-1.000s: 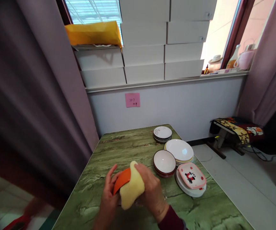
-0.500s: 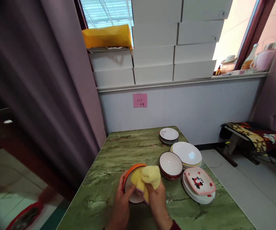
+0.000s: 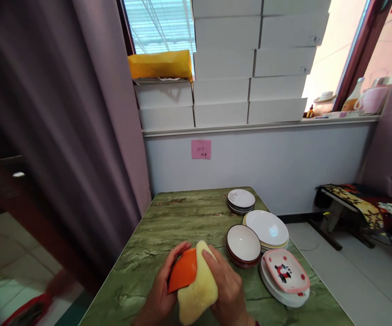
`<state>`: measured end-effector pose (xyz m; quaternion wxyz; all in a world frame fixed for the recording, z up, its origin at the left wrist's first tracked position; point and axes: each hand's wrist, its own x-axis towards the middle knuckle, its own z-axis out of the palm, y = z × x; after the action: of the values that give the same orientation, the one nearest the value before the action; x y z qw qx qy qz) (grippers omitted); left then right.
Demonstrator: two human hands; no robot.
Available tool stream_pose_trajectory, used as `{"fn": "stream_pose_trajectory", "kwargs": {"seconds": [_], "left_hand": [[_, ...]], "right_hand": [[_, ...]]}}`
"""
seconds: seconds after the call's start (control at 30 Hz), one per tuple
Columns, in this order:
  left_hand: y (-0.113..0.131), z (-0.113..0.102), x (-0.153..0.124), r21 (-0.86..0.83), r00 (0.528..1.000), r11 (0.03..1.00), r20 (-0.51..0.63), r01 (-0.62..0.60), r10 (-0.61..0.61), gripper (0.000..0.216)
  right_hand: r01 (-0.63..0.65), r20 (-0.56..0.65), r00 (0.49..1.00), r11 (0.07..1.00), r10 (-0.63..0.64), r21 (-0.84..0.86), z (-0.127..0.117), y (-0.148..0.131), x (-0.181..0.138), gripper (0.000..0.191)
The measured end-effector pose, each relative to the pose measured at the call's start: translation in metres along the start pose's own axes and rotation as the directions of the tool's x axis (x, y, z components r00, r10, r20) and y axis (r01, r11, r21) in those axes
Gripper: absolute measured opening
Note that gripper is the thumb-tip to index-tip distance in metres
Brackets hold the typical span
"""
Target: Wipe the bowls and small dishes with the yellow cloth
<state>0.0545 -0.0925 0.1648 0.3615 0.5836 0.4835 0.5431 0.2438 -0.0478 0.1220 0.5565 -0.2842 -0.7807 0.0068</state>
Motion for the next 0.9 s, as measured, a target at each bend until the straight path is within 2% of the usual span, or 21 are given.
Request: {"fn": "stream_pose_trajectory", "kwargs": {"seconds": [0.1, 0.2, 0.27, 0.33, 0.4, 0.5, 0.57, 0.63, 0.67, 0.7, 0.77, 0.87, 0.9], "left_hand": [[0.005, 0.0, -0.003, 0.015, 0.998, 0.998, 0.009, -0.062, 0.062, 0.067], [0.011, 0.01, -0.001, -0.143, 0.987, 0.989, -0.159, -0.04, 0.017, 0.082], [0.016, 0.02, 0.003, -0.252, 0.961, 0.967, -0.273, -0.036, -0.035, 0.089], [0.024, 0.029, 0.007, -0.317, 0.934, 0.948, -0.349, -0.042, -0.075, 0.087], [0.03, 0.037, 0.01, -0.363, 0.907, 0.931, -0.404, -0.042, -0.117, 0.082], [0.03, 0.047, 0.009, -0.405, 0.865, 0.914, -0.465, -0.016, -0.191, 0.074], [0.024, 0.05, 0.005, -0.399, 0.842, 0.916, -0.484, 0.03, -0.239, 0.063], [0.015, 0.049, 0.001, -0.383, 0.849, 0.92, -0.457, 0.083, -0.267, 0.054], [0.01, 0.046, -0.001, -0.369, 0.866, 0.923, -0.421, 0.108, -0.27, 0.051], [0.006, 0.042, -0.002, -0.351, 0.891, 0.928, -0.371, 0.128, -0.263, 0.05], [0.002, 0.03, -0.001, -0.284, 0.943, 0.947, -0.248, 0.147, -0.221, 0.052], [0.004, 0.014, 0.006, -0.166, 0.987, 0.98, -0.096, 0.111, -0.128, 0.057], [0.006, 0.011, 0.008, -0.105, 0.994, 0.99, -0.054, 0.09, -0.096, 0.059]], "right_hand": [[0.012, -0.035, 0.999, 1.0, -0.012, 0.021, -0.001, -0.001, 0.001, 0.06], [-0.062, -0.084, 0.994, 0.995, 0.069, 0.079, 0.002, -0.001, 0.005, 0.061], [-0.192, -0.096, 0.972, 0.962, 0.213, 0.196, 0.008, -0.001, 0.01, 0.062], [-0.357, -0.078, 0.909, 0.861, 0.409, 0.362, 0.02, -0.004, 0.012, 0.061], [-0.479, -0.053, 0.819, 0.733, 0.571, 0.483, 0.035, -0.009, 0.01, 0.055], [-0.558, -0.035, 0.735, 0.633, 0.678, 0.536, 0.058, -0.017, 0.001, 0.043], [-0.627, 0.017, 0.647, 0.52, 0.762, 0.58, 0.065, -0.019, -0.007, 0.042], [-0.68, 0.066, 0.564, 0.418, 0.823, 0.602, 0.063, -0.015, -0.012, 0.045], [-0.691, 0.065, 0.553, 0.413, 0.831, 0.593, 0.059, -0.011, -0.014, 0.048], [-0.688, 0.046, 0.576, 0.453, 0.816, 0.567, 0.054, -0.007, -0.015, 0.051], [-0.633, -0.015, 0.691, 0.615, 0.723, 0.47, 0.039, 0.002, -0.013, 0.053], [-0.389, -0.033, 0.912, 0.885, 0.41, 0.255, 0.015, 0.011, -0.002, 0.052], [-0.269, -0.024, 0.96, 0.945, 0.278, 0.184, 0.008, 0.012, 0.003, 0.054]]}}
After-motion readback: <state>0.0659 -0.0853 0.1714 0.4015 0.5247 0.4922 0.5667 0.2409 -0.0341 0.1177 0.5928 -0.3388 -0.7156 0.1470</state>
